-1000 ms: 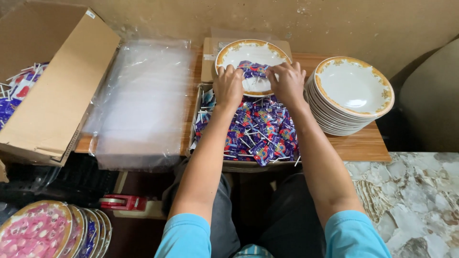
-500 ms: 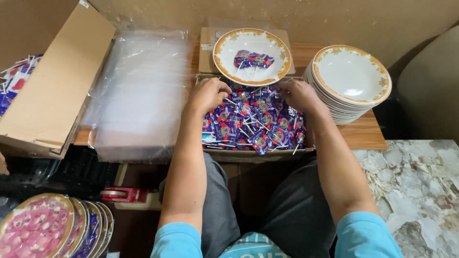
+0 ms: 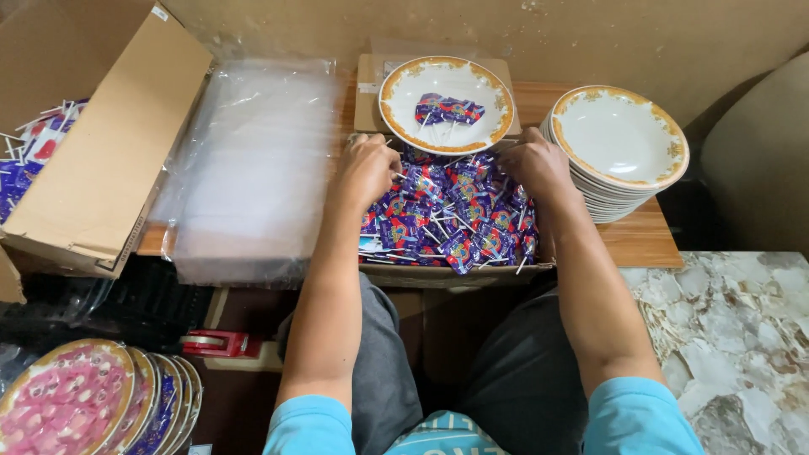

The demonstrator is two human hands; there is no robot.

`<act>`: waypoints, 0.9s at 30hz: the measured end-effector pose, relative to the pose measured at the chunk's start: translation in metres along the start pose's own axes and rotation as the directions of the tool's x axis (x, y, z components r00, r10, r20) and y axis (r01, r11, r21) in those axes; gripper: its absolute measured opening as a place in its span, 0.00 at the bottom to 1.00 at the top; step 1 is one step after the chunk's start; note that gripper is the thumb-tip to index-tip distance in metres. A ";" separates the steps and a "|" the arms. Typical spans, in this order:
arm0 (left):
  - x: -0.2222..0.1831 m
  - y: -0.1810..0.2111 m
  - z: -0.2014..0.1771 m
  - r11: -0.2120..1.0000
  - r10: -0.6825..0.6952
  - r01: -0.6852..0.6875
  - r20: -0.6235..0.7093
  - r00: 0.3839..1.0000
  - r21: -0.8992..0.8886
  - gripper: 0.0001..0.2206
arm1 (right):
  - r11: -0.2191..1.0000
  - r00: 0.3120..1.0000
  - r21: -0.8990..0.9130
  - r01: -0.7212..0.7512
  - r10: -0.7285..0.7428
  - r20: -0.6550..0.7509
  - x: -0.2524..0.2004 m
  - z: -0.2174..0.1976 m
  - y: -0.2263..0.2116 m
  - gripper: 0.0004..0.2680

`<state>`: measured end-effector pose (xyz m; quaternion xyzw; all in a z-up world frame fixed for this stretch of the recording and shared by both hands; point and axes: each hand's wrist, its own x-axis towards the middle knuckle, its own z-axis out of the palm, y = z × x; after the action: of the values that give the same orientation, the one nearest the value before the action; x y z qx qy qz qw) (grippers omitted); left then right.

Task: Arranging lollipops in a circular pattern on a plate and then placing the plate into a plastic sleeve.

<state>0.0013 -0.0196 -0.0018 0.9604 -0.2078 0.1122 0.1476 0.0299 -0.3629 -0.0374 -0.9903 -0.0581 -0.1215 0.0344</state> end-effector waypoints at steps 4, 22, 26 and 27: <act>-0.004 -0.009 -0.008 1.000 0.004 -0.005 -0.067 0.998 -0.027 0.03 | 1.000 1.000 -0.002 -0.008 0.008 -0.023 -0.020 -0.047 0.005 0.04; 0.050 0.021 0.034 0.976 -0.211 0.190 -0.260 0.942 -0.105 0.03 | 0.986 0.947 0.163 0.026 0.028 -0.319 0.036 0.003 -0.016 0.04; 0.079 0.020 0.062 0.969 -0.247 0.233 -0.247 0.937 -0.083 0.04 | 1.000 0.917 0.007 -0.007 0.009 -0.399 0.060 0.031 -0.015 0.03; 0.085 0.020 0.068 0.964 -0.265 0.253 -0.247 0.932 -0.079 0.05 | 1.000 0.911 -0.021 -0.009 0.000 -0.413 0.065 0.037 -0.016 0.03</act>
<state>0.0788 -0.0903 -0.0366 0.9533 -0.0611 0.2095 0.2086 0.0992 -0.3372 -0.0566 -0.9427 -0.0460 -0.3285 0.0350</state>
